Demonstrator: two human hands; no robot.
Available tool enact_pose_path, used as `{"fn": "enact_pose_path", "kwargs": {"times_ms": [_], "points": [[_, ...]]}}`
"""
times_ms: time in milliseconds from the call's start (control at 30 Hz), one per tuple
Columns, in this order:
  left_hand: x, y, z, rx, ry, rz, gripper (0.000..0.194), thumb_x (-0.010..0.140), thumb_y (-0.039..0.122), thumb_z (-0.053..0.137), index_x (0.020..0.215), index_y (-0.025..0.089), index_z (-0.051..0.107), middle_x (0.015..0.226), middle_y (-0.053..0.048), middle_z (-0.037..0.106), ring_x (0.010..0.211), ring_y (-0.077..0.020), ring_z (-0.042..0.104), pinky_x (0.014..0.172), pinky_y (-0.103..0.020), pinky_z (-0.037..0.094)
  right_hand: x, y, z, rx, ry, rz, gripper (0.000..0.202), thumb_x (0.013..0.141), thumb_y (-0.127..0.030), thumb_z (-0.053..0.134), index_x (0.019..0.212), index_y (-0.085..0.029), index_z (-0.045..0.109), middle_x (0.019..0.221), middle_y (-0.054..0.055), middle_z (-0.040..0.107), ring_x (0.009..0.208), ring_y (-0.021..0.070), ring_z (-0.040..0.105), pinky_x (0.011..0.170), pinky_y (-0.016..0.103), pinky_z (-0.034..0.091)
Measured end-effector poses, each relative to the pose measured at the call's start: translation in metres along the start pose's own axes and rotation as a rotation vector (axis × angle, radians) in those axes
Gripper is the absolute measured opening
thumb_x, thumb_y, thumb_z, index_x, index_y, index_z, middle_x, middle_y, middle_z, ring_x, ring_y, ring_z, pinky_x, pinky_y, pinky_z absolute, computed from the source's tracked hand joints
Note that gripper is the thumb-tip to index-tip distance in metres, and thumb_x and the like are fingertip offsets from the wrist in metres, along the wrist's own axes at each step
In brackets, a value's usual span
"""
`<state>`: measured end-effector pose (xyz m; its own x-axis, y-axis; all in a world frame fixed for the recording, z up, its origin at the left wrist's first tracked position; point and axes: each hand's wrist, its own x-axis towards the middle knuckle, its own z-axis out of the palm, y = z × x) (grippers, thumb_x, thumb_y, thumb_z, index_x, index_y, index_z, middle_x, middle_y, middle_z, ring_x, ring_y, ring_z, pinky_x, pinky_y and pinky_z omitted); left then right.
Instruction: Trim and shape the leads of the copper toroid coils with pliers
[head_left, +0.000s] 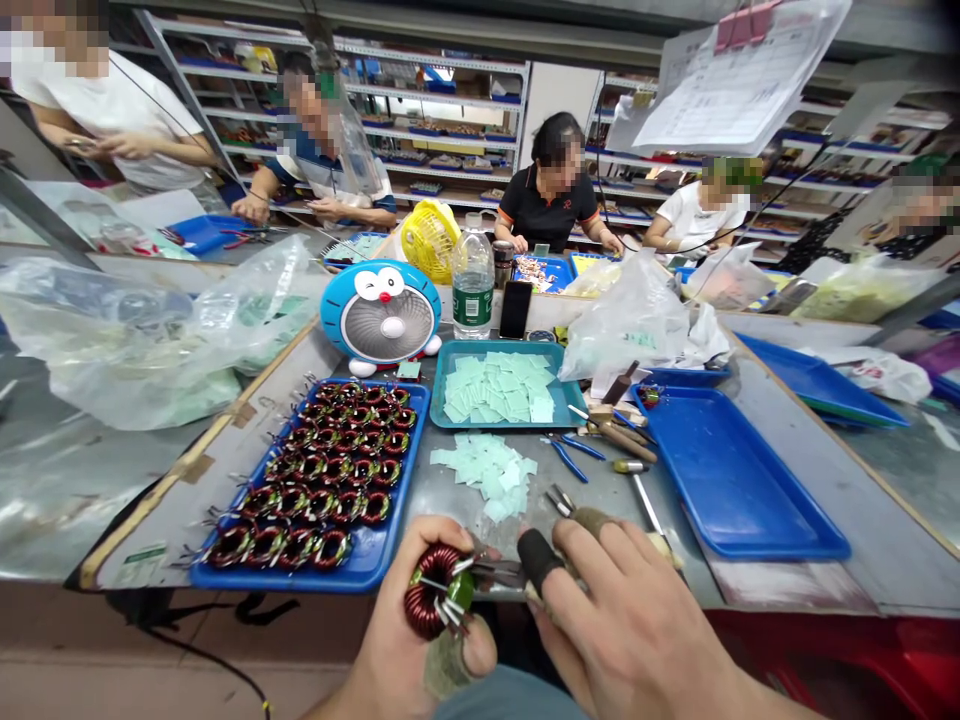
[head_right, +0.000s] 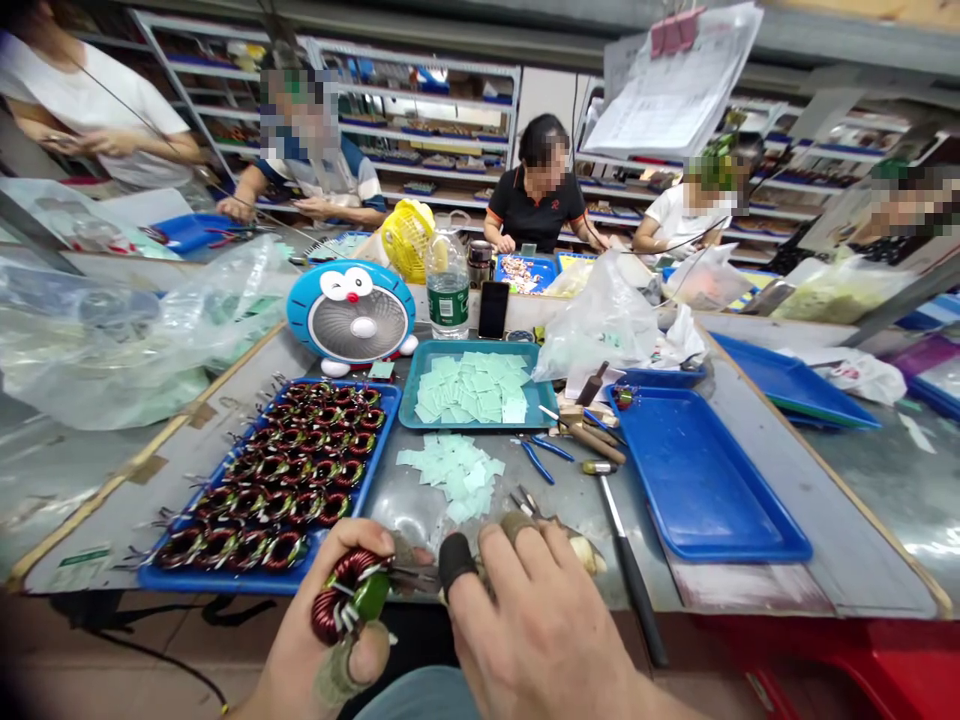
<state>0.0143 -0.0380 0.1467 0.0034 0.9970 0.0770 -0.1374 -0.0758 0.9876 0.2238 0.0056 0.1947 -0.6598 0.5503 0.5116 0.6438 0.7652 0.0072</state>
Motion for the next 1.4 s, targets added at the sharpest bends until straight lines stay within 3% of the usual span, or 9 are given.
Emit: {"fn": "enact_pose_path", "kwargs": {"times_ms": [167,367,567,667,933,1133,1267,1367,1400], "points": [[0.0,0.002,0.0,-0.009,-0.02,-0.004,0.057,0.075,0.062,0.083,0.109,0.029,0.052,0.094,0.0,0.065,0.077,-0.0149,0.058,0.071,-0.024,0.048,-0.002,0.004,-0.004,0.009,-0.028,-0.012,0.015,0.094,-0.021,0.055,0.08,-0.022,0.057,0.088,0.007,0.063,0.077,0.0244,0.047,0.071,0.038,0.029],[0.001,0.014,-0.017,0.379,-0.347,0.009,0.037,0.077,0.039,0.083,0.097,0.023,0.056,0.085,-0.001,0.063,0.071,-0.0155,0.058,0.061,-0.023,0.045,-0.006,0.027,-0.037,-0.053,-0.204,-0.21,0.016,0.086,-0.02,0.064,0.079,-0.024,0.051,0.083,0.002,0.062,0.072,0.0215,0.045,0.069,0.036,0.029],[0.008,0.022,-0.026,0.594,-0.326,0.172,0.035,0.081,0.035,0.08,0.101,0.025,0.054,0.099,-0.005,0.07,0.088,-0.0204,0.069,0.06,-0.022,0.046,-0.009,0.031,-0.033,-0.022,-0.184,-0.152,0.008,0.089,-0.02,0.063,0.083,-0.023,0.057,0.11,0.006,0.067,0.102,0.0265,0.056,0.105,0.047,0.035],[0.011,0.022,-0.026,0.65,-0.335,0.229,0.035,0.083,0.037,0.079,0.101,0.025,0.053,0.096,-0.003,0.069,0.088,-0.0208,0.069,0.065,-0.024,0.048,-0.011,0.031,-0.031,-0.031,-0.199,-0.17,0.007,0.088,-0.019,0.063,0.084,-0.023,0.059,0.111,0.007,0.067,0.102,0.0272,0.056,0.109,0.049,0.033],[0.013,0.02,-0.022,0.642,-0.398,0.158,0.034,0.084,0.041,0.077,0.096,0.026,0.049,0.084,0.003,0.057,0.069,-0.014,0.053,0.063,-0.024,0.044,-0.004,0.029,-0.035,-0.064,-0.232,-0.24,0.008,0.087,-0.02,0.062,0.083,-0.023,0.056,0.108,0.007,0.068,0.084,0.0251,0.053,0.086,0.044,0.036],[0.013,0.032,-0.019,0.78,-0.523,0.232,0.025,0.087,0.032,0.073,0.093,0.025,0.05,0.081,0.002,0.059,0.072,-0.0147,0.057,0.064,-0.023,0.043,0.011,0.03,-0.067,-0.119,-0.298,-0.322,0.017,0.088,-0.027,0.066,0.078,-0.024,0.053,0.084,0.003,0.064,0.072,0.0229,0.047,0.071,0.039,0.032],[0.016,0.023,-0.028,0.725,-0.376,0.22,0.024,0.084,0.033,0.074,0.091,0.025,0.053,0.076,0.003,0.059,0.063,-0.0133,0.056,0.058,-0.022,0.044,-0.018,0.045,-0.058,-0.051,-0.288,-0.13,0.013,0.095,-0.024,0.06,0.083,-0.023,0.055,0.107,0.004,0.067,0.085,0.0231,0.052,0.082,0.04,0.034],[0.019,0.012,-0.039,0.614,-0.057,0.03,0.031,0.082,0.046,0.076,0.097,0.026,0.057,0.078,0.004,0.063,0.063,-0.0135,0.06,0.057,-0.02,0.046,-0.067,0.073,-0.015,-0.025,-0.235,0.241,0.018,0.104,-0.031,0.049,0.093,-0.02,0.059,0.112,0.01,0.064,0.096,0.0244,0.054,0.084,0.038,0.038],[0.022,0.011,-0.043,0.576,0.027,-0.019,0.036,0.081,0.049,0.077,0.1,0.026,0.057,0.081,0.004,0.064,0.067,-0.0141,0.062,0.058,-0.02,0.047,-0.081,0.085,0.003,-0.004,-0.222,0.352,0.024,0.106,-0.034,0.047,0.091,-0.02,0.059,0.102,0.009,0.064,0.091,0.0234,0.054,0.08,0.036,0.039]]}}
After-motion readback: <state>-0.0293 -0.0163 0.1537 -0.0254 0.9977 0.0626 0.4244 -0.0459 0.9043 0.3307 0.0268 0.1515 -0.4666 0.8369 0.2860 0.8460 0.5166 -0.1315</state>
